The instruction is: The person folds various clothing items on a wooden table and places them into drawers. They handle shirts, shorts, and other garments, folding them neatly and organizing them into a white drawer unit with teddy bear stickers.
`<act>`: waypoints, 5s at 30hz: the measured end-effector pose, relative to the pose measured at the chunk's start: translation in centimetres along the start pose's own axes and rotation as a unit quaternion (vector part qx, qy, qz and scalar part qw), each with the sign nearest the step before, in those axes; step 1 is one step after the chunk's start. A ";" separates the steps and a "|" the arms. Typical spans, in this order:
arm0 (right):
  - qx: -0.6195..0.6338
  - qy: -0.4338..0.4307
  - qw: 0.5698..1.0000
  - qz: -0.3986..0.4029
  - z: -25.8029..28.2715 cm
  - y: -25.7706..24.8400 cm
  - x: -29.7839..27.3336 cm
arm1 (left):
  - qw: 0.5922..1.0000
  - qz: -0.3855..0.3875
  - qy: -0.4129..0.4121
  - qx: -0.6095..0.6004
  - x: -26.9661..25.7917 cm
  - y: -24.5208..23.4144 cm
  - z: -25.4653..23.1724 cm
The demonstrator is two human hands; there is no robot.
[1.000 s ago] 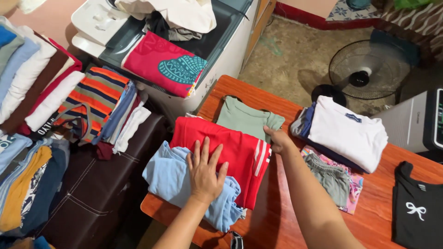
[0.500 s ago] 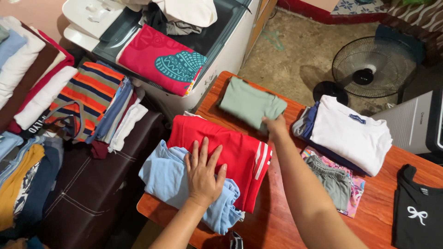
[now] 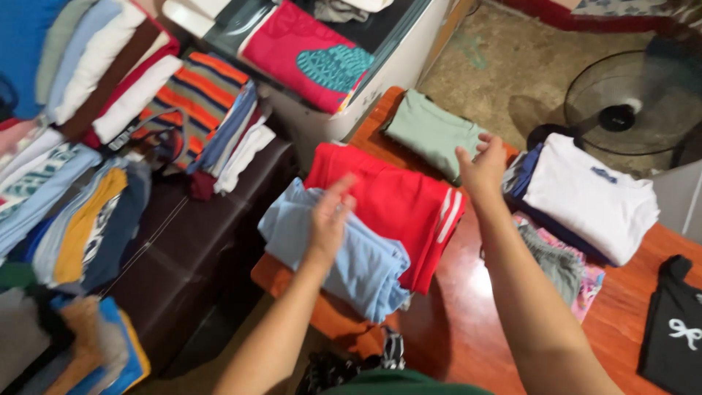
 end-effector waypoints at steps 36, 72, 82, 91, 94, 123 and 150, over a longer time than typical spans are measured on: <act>0.615 0.205 0.724 0.236 17.3 -17.7 -17.6 | 0.876 0.156 0.417 0.186 -8.0 -0.9 -19.5; 0.543 0.459 0.702 0.051 -5.0 -33.8 -17.9 | 0.773 0.325 -0.461 -0.289 -11.6 9.8 -4.5; 0.290 0.486 0.804 0.184 -14.4 -34.1 -25.4 | 0.771 0.360 -0.517 -0.092 -15.8 11.7 1.7; 0.233 0.595 0.754 0.154 -15.4 -33.2 -25.7 | 0.792 0.328 -0.511 -0.067 -18.7 11.2 9.2; 0.183 0.530 0.806 0.188 -14.0 -32.9 -24.8 | 0.797 0.334 -0.501 -0.044 -18.6 11.3 8.1; 0.175 0.312 0.907 0.221 -5.9 -36.0 -9.1 | 0.851 0.478 -0.143 0.164 -15.9 10.7 2.3; 0.082 0.447 0.866 0.207 -10.7 3.1 7.2 | 0.913 -0.066 -0.084 0.394 -6.2 -12.2 9.1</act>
Point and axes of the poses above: each hand's wrist, its own x-axis towards the middle knuckle, its own y-axis out of the palm, z = x × y, the point moved 1 cm from there along x, towards the middle knuckle, and after that the axes turned 13 degrees about -z, right-handed, at the moved point
